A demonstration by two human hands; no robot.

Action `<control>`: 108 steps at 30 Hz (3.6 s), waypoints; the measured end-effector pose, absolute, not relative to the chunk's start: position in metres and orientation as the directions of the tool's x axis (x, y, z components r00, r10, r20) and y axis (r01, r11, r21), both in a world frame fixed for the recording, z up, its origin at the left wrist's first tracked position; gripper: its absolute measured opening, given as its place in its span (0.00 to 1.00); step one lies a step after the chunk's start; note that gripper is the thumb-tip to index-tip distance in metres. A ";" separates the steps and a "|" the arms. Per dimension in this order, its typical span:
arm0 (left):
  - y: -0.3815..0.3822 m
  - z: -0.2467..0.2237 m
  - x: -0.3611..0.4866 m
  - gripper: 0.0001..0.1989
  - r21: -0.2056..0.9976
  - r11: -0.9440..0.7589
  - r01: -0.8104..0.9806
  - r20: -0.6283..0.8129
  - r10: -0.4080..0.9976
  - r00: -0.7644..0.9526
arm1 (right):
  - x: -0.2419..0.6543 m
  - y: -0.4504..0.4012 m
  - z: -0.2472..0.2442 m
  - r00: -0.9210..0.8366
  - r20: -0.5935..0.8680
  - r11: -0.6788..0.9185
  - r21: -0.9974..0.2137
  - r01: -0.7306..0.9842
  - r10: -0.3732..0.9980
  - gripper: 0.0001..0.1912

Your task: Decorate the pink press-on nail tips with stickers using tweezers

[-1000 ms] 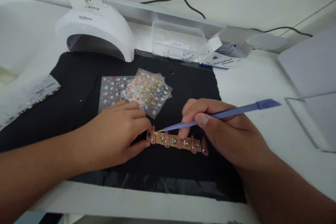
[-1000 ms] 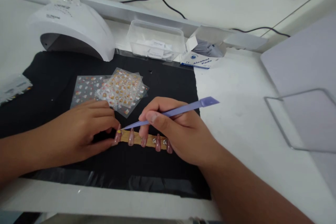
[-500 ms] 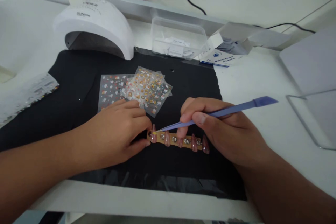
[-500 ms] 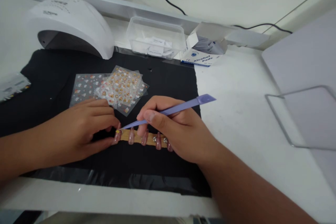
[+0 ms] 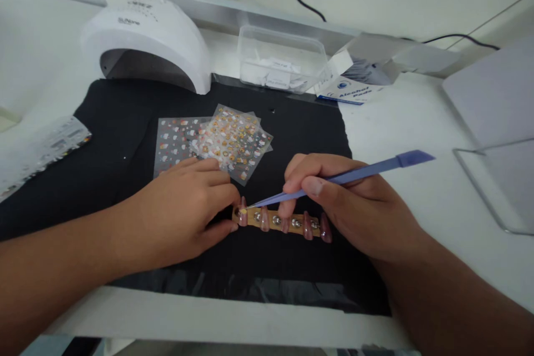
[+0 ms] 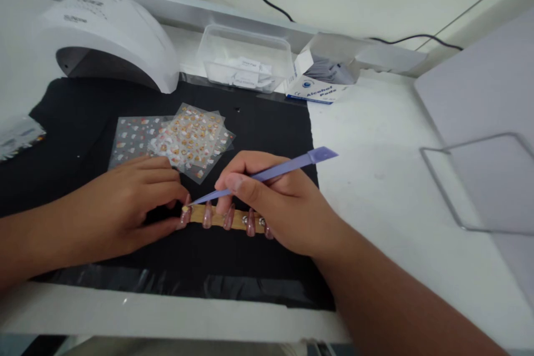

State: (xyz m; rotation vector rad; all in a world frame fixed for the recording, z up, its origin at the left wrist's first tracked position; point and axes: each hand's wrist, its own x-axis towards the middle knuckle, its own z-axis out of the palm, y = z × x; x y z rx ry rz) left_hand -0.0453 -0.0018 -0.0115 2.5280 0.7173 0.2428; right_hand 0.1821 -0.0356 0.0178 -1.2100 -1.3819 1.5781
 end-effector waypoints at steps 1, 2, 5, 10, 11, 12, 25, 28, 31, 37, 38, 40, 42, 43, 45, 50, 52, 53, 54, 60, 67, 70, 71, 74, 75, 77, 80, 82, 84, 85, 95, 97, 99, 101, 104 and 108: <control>-0.002 -0.012 -0.045 0.02 0.508 -0.739 0.443 0.037 0.532 0.846 | 0.182 -0.036 0.018 -0.312 -0.200 -0.187 -0.980 0.069 0.929 0.11; -0.002 -0.012 -0.046 0.02 0.506 -0.741 0.442 0.040 0.532 0.846 | 0.182 -0.036 0.018 -0.311 -0.208 -0.196 -0.978 0.069 0.928 0.11; -0.002 -0.011 -0.046 0.02 0.504 -0.743 0.441 0.040 0.530 0.847 | 0.182 -0.035 0.017 -0.308 -0.221 -0.211 -0.975 0.064 0.926 0.11; -0.002 -0.011 -0.046 0.02 0.503 -0.742 0.443 0.038 0.531 0.846 | 0.182 -0.035 0.017 -0.304 -0.200 -0.188 -0.980 0.069 0.932 0.11; -0.002 -0.011 -0.046 0.02 0.503 -0.742 0.443 0.037 0.531 0.847 | 0.182 -0.035 0.017 -0.302 -0.193 -0.178 -0.981 0.074 0.934 0.11; -0.002 -0.011 -0.046 0.02 0.503 -0.742 0.443 0.037 0.531 0.847 | 0.183 -0.034 0.017 -0.300 -0.186 -0.169 -0.982 0.082 0.936 0.11; -0.003 -0.010 -0.046 0.02 0.508 -0.734 0.451 0.025 0.536 0.844 | 0.184 -0.036 0.018 -0.312 -0.197 -0.172 -0.979 0.107 0.929 0.13; -0.004 -0.007 -0.046 0.02 0.515 -0.725 0.458 0.018 0.543 0.839 | 0.184 -0.035 0.018 -0.312 -0.186 -0.157 -0.981 0.114 0.932 0.12; -0.004 -0.005 -0.047 0.05 0.527 -0.710 0.466 0.016 0.557 0.830 | 0.184 -0.035 0.017 -0.312 -0.169 -0.135 -0.983 0.126 0.935 0.12; -0.002 -0.003 -0.050 0.10 0.507 -0.713 0.485 0.048 0.585 0.810 | 0.183 -0.037 0.017 -0.319 -0.202 -0.181 -0.979 0.095 0.926 0.13; -0.001 -0.003 -0.050 0.10 0.501 -0.716 0.486 0.050 0.585 0.810 | 0.183 -0.037 0.017 -0.322 -0.196 -0.178 -0.980 0.085 0.926 0.13; -0.001 -0.003 -0.051 0.11 0.491 -0.723 0.486 0.056 0.582 0.811 | 0.183 -0.036 0.017 -0.325 -0.197 -0.183 -0.980 0.076 0.925 0.12; -0.001 -0.003 -0.051 0.12 0.484 -0.731 0.482 0.065 0.579 0.813 | 0.183 -0.036 0.017 -0.323 -0.212 -0.198 -0.977 0.076 0.922 0.11; -0.001 -0.002 -0.051 0.12 0.480 -0.733 0.482 0.067 0.578 0.813 | 0.183 -0.036 0.017 -0.325 -0.216 -0.203 -0.976 0.075 0.921 0.11; -0.002 0.000 -0.052 0.12 0.471 -0.741 0.478 0.082 0.577 0.813 | 0.184 -0.036 0.017 -0.327 -0.214 -0.200 -0.977 0.075 0.921 0.11; -0.003 0.006 -0.054 0.10 0.488 -0.773 0.405 0.190 0.548 0.815 | 0.183 -0.036 0.017 -0.321 -0.201 -0.181 -0.979 0.089 0.926 0.11; -0.003 0.007 -0.055 0.08 0.503 -0.790 0.350 0.237 0.516 0.823 | 0.183 -0.036 0.017 -0.323 -0.197 -0.175 -0.980 0.098 0.926 0.10; -0.002 0.007 -0.056 0.07 0.508 -0.798 0.325 0.252 0.498 0.830 | 0.183 -0.036 0.017 -0.325 -0.191 -0.166 -0.981 0.102 0.926 0.10; -0.002 0.007 -0.056 0.06 0.511 -0.804 0.304 0.261 0.482 0.836 | 0.183 -0.036 0.017 -0.328 -0.182 -0.156 -0.982 0.106 0.927 0.09; -0.003 0.006 -0.056 0.08 0.538 -0.801 0.264 0.253 0.452 0.855 | 0.184 -0.034 0.015 -0.338 -0.122 -0.081 -0.988 0.132 0.933 0.09; -0.004 0.005 -0.055 0.07 0.538 -0.802 0.260 0.246 0.445 0.861 | 0.183 -0.034 0.016 -0.327 -0.146 -0.112 -0.986 0.121 0.933 0.08; -0.004 0.005 -0.056 0.08 0.535 -0.805 0.258 0.244 0.440 0.864 | 0.184 -0.035 0.016 -0.337 -0.173 -0.149 -0.984 0.096 0.925 0.08; -0.004 0.005 -0.056 0.08 0.535 -0.805 0.256 0.246 0.439 0.864 | 0.184 -0.035 0.015 -0.339 -0.179 -0.158 -0.983 0.091 0.923 0.08; -0.003 0.004 -0.055 0.08 0.536 -0.803 0.262 0.240 0.442 0.865 | 0.184 -0.036 0.015 -0.342 -0.184 -0.163 -0.983 0.089 0.921 0.08; -0.003 0.004 -0.055 0.08 0.536 -0.802 0.264 0.237 0.443 0.865 | 0.184 -0.036 0.015 -0.342 -0.181 -0.160 -0.983 0.088 0.922 0.08; -0.003 0.003 -0.054 0.08 0.536 -0.801 0.265 0.238 0.445 0.863 | 0.184 -0.036 0.015 -0.342 -0.180 -0.161 -0.983 0.085 0.922 0.07; -0.003 0.003 -0.054 0.09 0.543 -0.798 0.260 0.243 0.446 0.861 | 0.184 -0.035 0.015 -0.344 -0.179 -0.159 -0.984 0.085 0.922 0.08; -0.003 0.003 -0.054 0.09 0.550 -0.795 0.256 0.244 0.446 0.861 | 0.184 -0.035 0.015 -0.343 -0.175 -0.151 -0.984 0.096 0.923 0.08; -0.003 0.004 -0.054 0.09 0.553 -0.793 0.254 0.242 0.445 0.862 | 0.184 -0.035 0.016 -0.346 -0.172 -0.145 -0.984 0.103 0.922 0.08; -0.003 0.004 -0.055 0.09 0.555 -0.793 0.253 0.242 0.444 0.863 | 0.184 -0.034 0.016 -0.348 -0.176 -0.147 -0.983 0.107 0.921 0.08; -0.006 0.003 -0.055 0.10 0.555 -0.792 0.254 0.249 0.450 0.857 | 0.187 -0.034 0.016 -0.342 -0.116 -0.061 -0.984 0.168 0.933 0.09; -0.006 0.003 -0.054 0.11 0.555 -0.792 0.256 0.249 0.451 0.857 | 0.187 -0.034 0.017 -0.338 -0.126 -0.066 -0.981 0.183 0.933 0.09; -0.006 0.003 -0.054 0.10 0.552 -0.795 0.253 0.248 0.446 0.860 | 0.189 -0.033 0.017 -0.322 -0.114 -0.048 -0.977 0.208 0.940 0.09; -0.006 0.003 -0.054 0.10 0.547 -0.800 0.248 0.248 0.438 0.864 | 0.191 -0.031 0.018 -0.295 -0.063 -0.001 -0.979 0.204 0.953 0.10; -0.005 0.002 -0.054 0.10 0.544 -0.801 0.249 0.246 0.436 0.866 | 0.197 -0.028 0.017 -0.256 0.046 0.076 -0.991 0.106 0.966 0.11; -0.004 0.000 -0.050 0.12 0.560 -0.789 0.253 0.224 0.439 0.870 | 0.202 -0.025 0.013 -0.164 0.111 0.121 -0.991 0.050 0.980 0.13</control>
